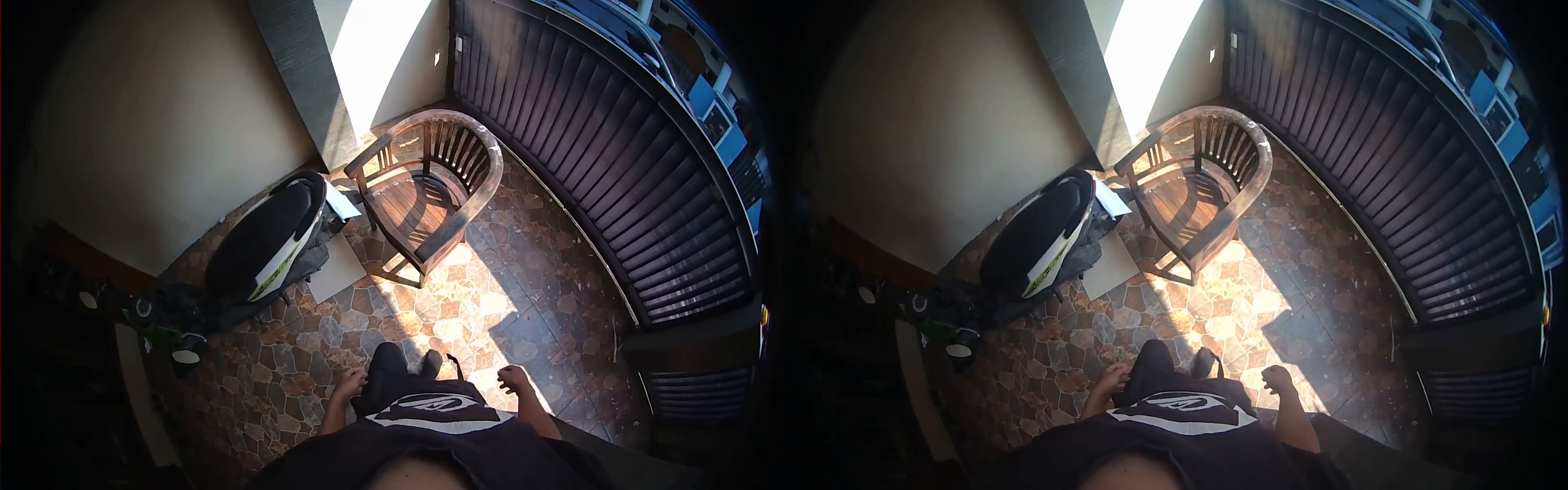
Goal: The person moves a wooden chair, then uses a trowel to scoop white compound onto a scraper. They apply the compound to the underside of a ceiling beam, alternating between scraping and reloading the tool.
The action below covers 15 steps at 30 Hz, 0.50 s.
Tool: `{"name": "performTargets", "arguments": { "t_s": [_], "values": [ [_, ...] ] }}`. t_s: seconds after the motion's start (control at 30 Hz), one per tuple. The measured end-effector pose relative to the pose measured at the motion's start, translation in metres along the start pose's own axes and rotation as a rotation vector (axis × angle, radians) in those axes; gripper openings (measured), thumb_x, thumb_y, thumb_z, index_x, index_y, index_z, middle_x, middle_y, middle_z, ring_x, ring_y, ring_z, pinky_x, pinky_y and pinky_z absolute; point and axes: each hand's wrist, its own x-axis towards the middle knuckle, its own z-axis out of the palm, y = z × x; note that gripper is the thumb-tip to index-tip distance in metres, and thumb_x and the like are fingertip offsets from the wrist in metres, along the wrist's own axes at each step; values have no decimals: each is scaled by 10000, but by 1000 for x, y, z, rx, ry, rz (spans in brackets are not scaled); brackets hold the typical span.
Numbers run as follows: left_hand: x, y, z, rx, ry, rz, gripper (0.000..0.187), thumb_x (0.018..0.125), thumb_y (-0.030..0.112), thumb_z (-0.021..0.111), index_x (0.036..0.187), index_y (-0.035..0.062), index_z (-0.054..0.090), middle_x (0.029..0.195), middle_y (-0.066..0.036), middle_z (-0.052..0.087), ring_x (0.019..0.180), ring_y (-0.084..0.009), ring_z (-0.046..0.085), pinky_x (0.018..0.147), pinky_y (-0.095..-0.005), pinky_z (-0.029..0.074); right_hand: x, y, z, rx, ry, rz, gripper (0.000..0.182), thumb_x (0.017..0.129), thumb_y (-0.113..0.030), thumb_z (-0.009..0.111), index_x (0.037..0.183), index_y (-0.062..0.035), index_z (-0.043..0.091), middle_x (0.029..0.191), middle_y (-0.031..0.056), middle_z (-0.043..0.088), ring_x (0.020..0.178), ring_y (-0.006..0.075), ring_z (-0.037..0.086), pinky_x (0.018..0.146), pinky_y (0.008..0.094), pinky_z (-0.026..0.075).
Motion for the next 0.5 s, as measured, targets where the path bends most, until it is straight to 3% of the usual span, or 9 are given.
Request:
{"name": "performTargets", "arguments": {
  "t_s": [0.07,0.13,0.2,0.27,0.3,0.33,0.4,0.43,0.5],
  "values": [
    [33,38,0,114,-84,199,288,893,247,604,1140,99,601,931,-48,653,699,-129,625,541,-280,494,7,-83,-23,48,103,-174,336,875,-265,597,1088,-5,609,896,91,675,691,192,673,511,314,506],
    [84,107,-7,-18,-85,10,296,900,249,595,1145,85,604,971,-47,649,754,-136,626,568,-285,508,26,-150,-42,65,168,-274,331,887,-250,584,1098,4,605,887,98,675,661,177,658,498,312,491],
    [132,203,-12,261,-42,112,321,904,269,582,1147,60,602,986,-49,644,802,-160,640,609,-296,520,48,-201,-56,88,200,-302,322,887,-231,578,1099,10,605,874,96,675,655,163,648,489,312,479],
    [188,306,-8,317,-25,243,342,878,241,593,1134,15,608,980,-61,644,800,-161,639,656,-264,518,69,-240,-61,131,181,-219,329,882,-222,573,1113,12,595,889,98,673,668,178,652,494,312,482],
    [214,366,-3,312,-11,230,336,873,217,598,1130,0,609,961,-66,646,809,-164,642,669,-268,519,86,-260,-63,193,188,-148,338,881,-225,570,1121,12,586,903,101,670,668,188,651,496,308,482],
    [272,402,-5,287,-32,382,330,877,205,591,1131,-5,609,942,-65,648,808,-158,644,683,-278,516,105,-282,-66,254,194,-76,346,879,-228,566,1129,12,577,916,104,668,667,198,651,497,304,482],
    [340,507,11,452,54,463,329,883,203,584,1136,-5,606,992,-99,660,885,-190,650,774,-305,514,138,-315,-61,290,188,3,360,879,-251,561,1141,-3,567,966,102,660,694,210,648,529,324,504],
    [400,537,12,594,156,730,331,885,212,582,1141,3,609,1034,-131,667,978,-232,640,882,-331,486,157,-335,-59,394,231,57,366,883,-267,560,1144,-11,563,988,95,655,711,208,645,551,344,516],
    [449,630,39,628,197,767,441,838,232,634,1220,22,569,1215,-176,596,1124,-287,579,945,-381,457,198,-370,-62,530,278,124,451,884,-354,589,1190,-25,548,1069,88,631,830,217,632,640,401,542]
  ]
}}
